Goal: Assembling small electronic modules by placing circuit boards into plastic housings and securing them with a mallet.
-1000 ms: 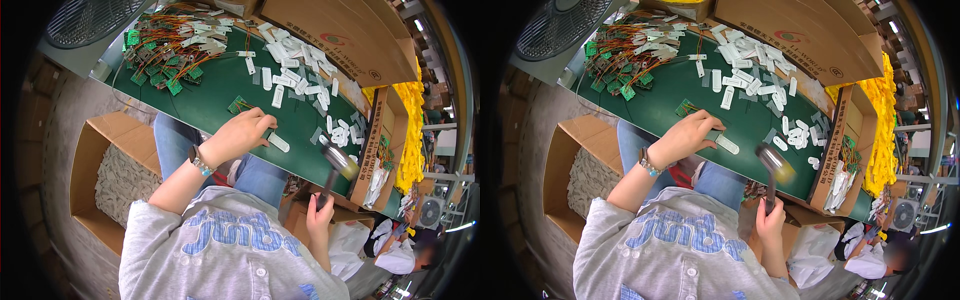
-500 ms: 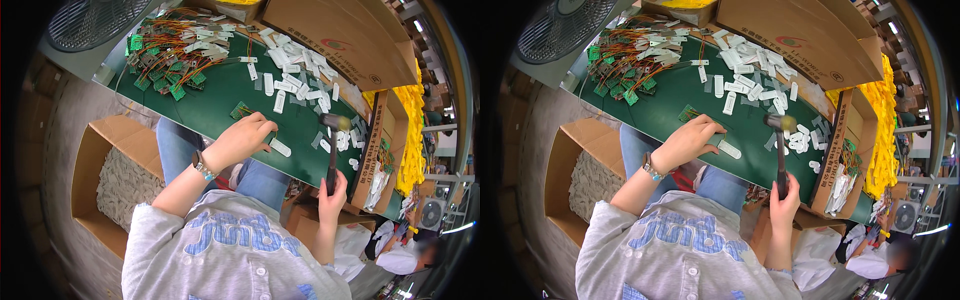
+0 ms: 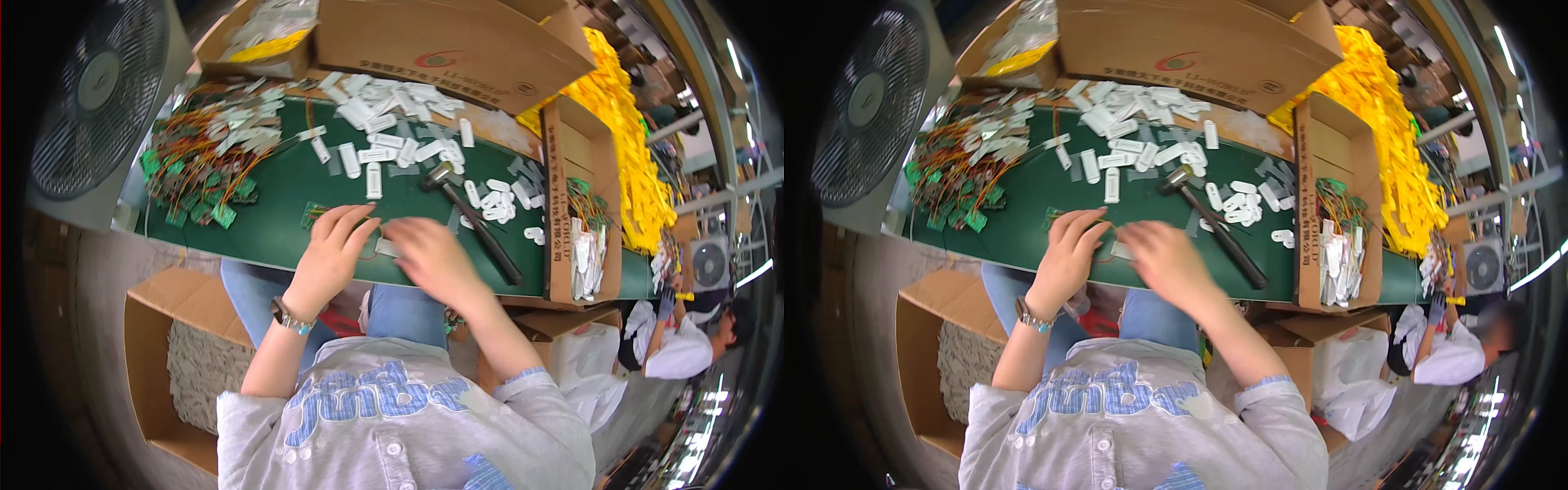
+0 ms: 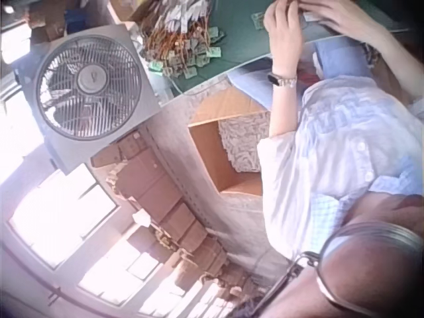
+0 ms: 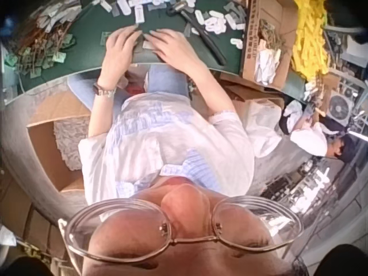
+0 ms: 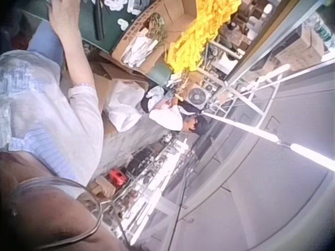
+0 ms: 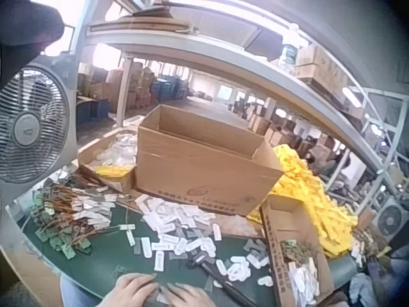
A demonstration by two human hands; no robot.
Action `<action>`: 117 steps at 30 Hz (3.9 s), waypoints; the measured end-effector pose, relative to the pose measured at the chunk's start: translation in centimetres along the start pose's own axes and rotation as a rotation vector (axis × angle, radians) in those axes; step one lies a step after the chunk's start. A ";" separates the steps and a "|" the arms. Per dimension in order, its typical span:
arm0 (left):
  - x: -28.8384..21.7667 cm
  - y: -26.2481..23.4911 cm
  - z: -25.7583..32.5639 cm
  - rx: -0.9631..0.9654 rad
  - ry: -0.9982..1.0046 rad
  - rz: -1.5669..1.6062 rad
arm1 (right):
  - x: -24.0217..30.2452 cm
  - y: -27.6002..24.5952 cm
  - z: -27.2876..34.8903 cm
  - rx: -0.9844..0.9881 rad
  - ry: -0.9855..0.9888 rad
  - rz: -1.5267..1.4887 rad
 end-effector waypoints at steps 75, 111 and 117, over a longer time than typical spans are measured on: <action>21.6 4.8 -9.2 0.042 -0.370 -0.102 | -3.4 -0.1 1.4 -0.282 0.181 -0.062; 12.7 -3.4 -4.1 0.019 -0.183 -0.306 | -1.2 -0.8 3.0 -0.220 0.129 -0.154; 15.1 -1.0 -6.7 0.268 0.061 -0.148 | -1.0 -0.9 3.0 -0.233 0.124 -0.141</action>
Point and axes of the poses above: each hand's wrist, its own z-axis away from the middle knuckle, its own y-axis out of the palm, x = y × z, the point moved 10 cm from there along -z, towards the middle knuckle, and after that the axes turned 14 degrees about y, right-handed, at the moved point
